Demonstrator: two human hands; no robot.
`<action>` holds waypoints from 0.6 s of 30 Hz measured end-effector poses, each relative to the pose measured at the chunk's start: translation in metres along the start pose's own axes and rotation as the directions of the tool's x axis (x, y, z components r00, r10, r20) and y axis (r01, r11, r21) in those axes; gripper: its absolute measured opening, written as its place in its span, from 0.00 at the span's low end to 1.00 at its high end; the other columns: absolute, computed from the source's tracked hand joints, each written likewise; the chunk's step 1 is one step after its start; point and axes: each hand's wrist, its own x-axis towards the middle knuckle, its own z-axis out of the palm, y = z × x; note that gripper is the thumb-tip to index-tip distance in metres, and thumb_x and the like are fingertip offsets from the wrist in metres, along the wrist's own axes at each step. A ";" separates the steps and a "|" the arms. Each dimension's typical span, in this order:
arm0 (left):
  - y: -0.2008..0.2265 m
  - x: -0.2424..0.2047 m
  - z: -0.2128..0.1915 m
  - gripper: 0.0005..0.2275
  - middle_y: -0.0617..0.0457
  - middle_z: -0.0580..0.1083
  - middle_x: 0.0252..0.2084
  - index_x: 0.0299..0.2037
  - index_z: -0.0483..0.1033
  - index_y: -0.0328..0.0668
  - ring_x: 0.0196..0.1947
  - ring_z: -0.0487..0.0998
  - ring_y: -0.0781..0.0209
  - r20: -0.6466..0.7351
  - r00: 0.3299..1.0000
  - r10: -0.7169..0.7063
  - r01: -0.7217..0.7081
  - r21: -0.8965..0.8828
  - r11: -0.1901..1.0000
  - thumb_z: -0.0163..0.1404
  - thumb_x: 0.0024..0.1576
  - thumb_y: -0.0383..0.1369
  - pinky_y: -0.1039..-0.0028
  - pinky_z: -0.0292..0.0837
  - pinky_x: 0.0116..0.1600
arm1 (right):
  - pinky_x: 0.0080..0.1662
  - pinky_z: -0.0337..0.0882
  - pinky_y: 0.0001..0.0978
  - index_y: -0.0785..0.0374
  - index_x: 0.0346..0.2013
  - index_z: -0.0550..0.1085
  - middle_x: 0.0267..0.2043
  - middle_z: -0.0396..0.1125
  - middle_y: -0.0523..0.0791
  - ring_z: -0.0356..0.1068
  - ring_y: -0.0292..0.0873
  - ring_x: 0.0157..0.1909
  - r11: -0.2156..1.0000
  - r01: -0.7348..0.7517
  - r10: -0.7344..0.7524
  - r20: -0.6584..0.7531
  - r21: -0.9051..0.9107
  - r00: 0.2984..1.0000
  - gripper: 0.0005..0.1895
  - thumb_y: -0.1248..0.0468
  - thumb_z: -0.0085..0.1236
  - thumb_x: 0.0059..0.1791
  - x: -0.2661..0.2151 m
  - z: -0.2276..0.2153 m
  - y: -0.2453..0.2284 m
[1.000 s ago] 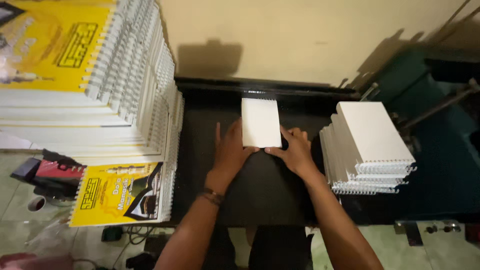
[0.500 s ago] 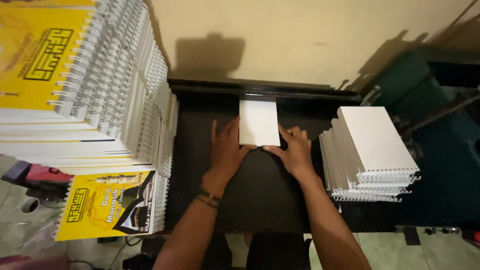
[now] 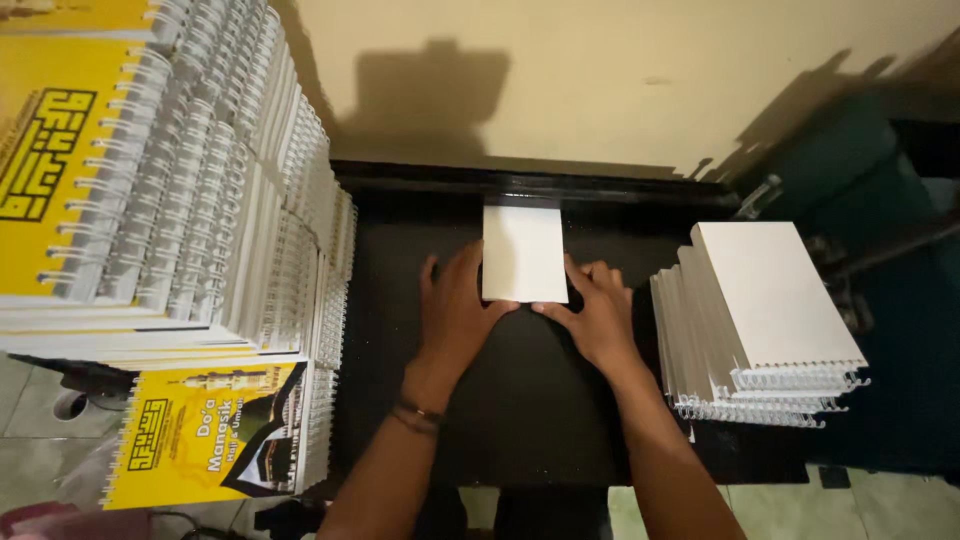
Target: The person repeatedly picks up spiral-bound notebooks from a stack on the right, places them on a black table, and flips them over to reveal a yellow cover. The person then stacks the flipped notebooks on the left side of the table.
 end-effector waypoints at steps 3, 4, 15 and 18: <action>0.003 -0.001 -0.002 0.39 0.34 0.68 0.66 0.71 0.59 0.34 0.70 0.65 0.44 -0.004 1.000 -0.007 0.007 -0.033 0.999 0.65 0.52 0.40 0.43 0.34 0.76 | 0.58 0.54 0.45 0.55 0.72 0.65 0.54 0.63 0.47 0.59 0.49 0.59 1.000 -0.019 0.018 0.021 0.019 1.000 0.43 0.43 0.66 0.46 0.000 0.000 0.000; 0.004 -0.003 -0.001 0.38 0.34 0.68 0.66 0.71 0.58 0.33 0.70 0.66 0.43 -0.015 1.000 0.001 -0.002 -0.035 0.999 0.65 0.53 0.39 0.42 0.34 0.76 | 0.58 0.54 0.45 0.56 0.71 0.64 0.54 0.63 0.47 0.58 0.49 0.60 1.000 -0.010 0.009 0.019 0.012 1.000 0.44 0.42 0.66 0.46 -0.001 0.000 0.002; 0.011 -0.009 -0.006 0.37 0.37 0.69 0.65 0.70 0.59 0.35 0.70 0.67 0.46 -0.045 0.999 0.012 -0.014 -0.046 0.999 0.64 0.53 0.40 0.43 0.35 0.75 | 0.59 0.55 0.47 0.52 0.71 0.65 0.53 0.64 0.46 0.60 0.50 0.60 1.000 0.021 -0.021 -0.024 -0.004 0.999 0.45 0.42 0.68 0.44 -0.007 0.000 -0.001; 0.012 -0.006 -0.005 0.37 0.36 0.69 0.65 0.70 0.59 0.34 0.70 0.66 0.45 -0.005 0.999 -0.051 0.050 -0.039 0.998 0.65 0.53 0.38 0.45 0.36 0.76 | 0.58 0.54 0.46 0.54 0.71 0.65 0.52 0.63 0.47 0.60 0.50 0.59 0.999 0.026 -0.026 -0.014 0.021 1.000 0.44 0.41 0.67 0.45 -0.004 0.002 0.004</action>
